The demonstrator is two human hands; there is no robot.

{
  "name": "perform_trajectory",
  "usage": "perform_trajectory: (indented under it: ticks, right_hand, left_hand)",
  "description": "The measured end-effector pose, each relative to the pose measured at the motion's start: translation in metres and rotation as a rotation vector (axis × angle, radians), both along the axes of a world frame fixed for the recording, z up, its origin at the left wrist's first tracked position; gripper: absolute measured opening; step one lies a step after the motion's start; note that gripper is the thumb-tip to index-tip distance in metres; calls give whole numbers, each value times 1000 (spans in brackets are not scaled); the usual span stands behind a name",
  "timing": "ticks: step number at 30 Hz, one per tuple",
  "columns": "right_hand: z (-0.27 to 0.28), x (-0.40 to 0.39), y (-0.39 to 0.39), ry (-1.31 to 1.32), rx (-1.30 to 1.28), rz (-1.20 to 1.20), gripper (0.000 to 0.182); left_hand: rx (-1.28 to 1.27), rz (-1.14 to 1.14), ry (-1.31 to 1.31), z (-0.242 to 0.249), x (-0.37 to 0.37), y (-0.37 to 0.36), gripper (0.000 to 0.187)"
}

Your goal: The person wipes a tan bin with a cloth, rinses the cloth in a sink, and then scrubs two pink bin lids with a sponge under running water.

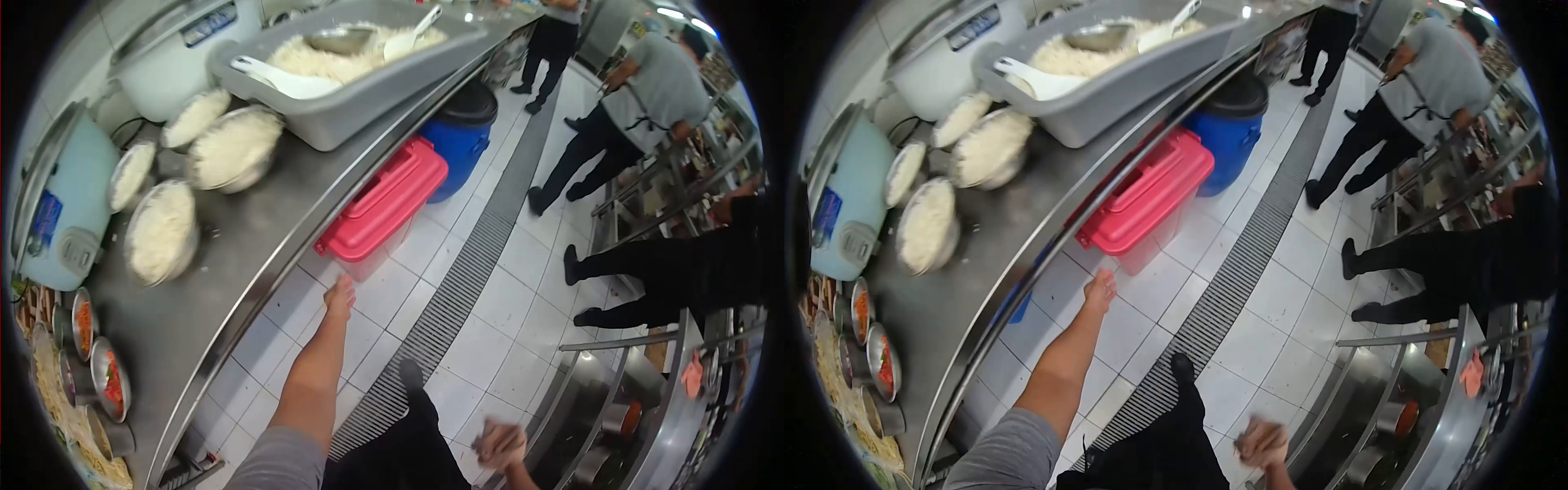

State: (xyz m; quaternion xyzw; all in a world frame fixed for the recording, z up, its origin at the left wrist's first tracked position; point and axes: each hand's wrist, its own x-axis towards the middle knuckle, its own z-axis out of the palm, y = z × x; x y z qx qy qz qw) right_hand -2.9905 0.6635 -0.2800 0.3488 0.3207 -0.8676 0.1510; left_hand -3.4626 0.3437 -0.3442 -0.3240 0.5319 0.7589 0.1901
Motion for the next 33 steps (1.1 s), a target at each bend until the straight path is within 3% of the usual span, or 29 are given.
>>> perform_trajectory:
  ticks: [2, 3, 4, 5, 6, 7, 9, 10, 12, 14, 15, 16, 18, 20, 22, 23, 26, 27, 28, 29, 30, 32, 33]
  right_hand:
    - [23, -79, 24, 32, 62, -75, 69]
    - [45, -120, 28, 18, 61, -69, 69]
    - [72, -156, 27, -16, 653, 408, 69]
    - [85, -172, 28, -46, 1234, 906, 70]
    - [83, -169, 35, -59, 1237, 932, 70]
    - [77, -160, 43, -8, 1196, 767, 67]
    - [59, -153, 62, 126, 1104, 433, 61]
    - [54, -150, 76, 145, 1115, 461, 61]
    - [47, -150, 114, 79, 227, -360, 54]
    - [50, -191, 140, 338, 217, 86, 52]
    - [45, -216, 145, 414, 291, 69, 53]
    - [63, -256, 135, 535, 387, 398, 51]
    - [72, -313, 89, 86, 281, 94, 46]
    - [29, -367, 67, 268, 465, 495, 43]
    - [7, -394, -22, 276, 784, 691, 32]
    - [-11, -385, -68, 318, 750, 804, 32]
    - [-71, -293, -166, 533, 876, 694, 53]
    - [-44, -250, -210, 436, 631, 767, 57]
    - [-62, -222, -226, 290, 660, 871, 63]
    - [50, -169, -324, -483, 892, 1004, 64]
    - [28, -135, -337, -446, 930, 1078, 64]
    - [-38, -84, -364, 392, 826, 1235, 61]
    - [-8, -66, -382, 435, 850, 1289, 61]
  left_hand:
    - [185, 367, -281, -14, -50, 31, 58]
    - [322, 402, -28, -19, -68, 43, 59]
    - [460, 437, 224, -24, -78, 52, 60]
    - [465, 453, 204, -25, -86, 58, 60]
    - [475, 567, 129, -23, -88, 58, 57]
    - [483, 686, 58, -28, -85, 53, 54]
    - [533, 681, 64, -33, -77, 48, 53]
    - [576, 652, 69, -34, -71, 46, 52]
    - [571, 722, 79, -28, -41, 41, 51]
    - [553, 747, -3, -25, 3, 26, 52]
    - [518, 761, -7, -20, 31, 12, 52]
    - [481, 779, -7, -14, 61, -3, 52]
    - [478, 860, 68, -7, 127, -38, 48]
    - [443, 986, 78, 3, 201, -73, 44]
    - [381, 1176, 51, -7, 288, -106, 42]
    - [349, 1252, 1, -13, 332, -120, 41]
    - [356, 1446, 22, -22, 473, -151, 42]
    - [154, 1534, 20, -26, 517, -161, 43]
    - [156, 1634, 24, -26, 562, -173, 43]
    - [138, 1664, -88, -19, 606, -183, 43]
    - [129, 1684, -200, -14, 652, -187, 43]
    - [163, 1845, -203, 13, 735, -202, 45]
    - [138, 1896, -236, 38, 763, -195, 47]
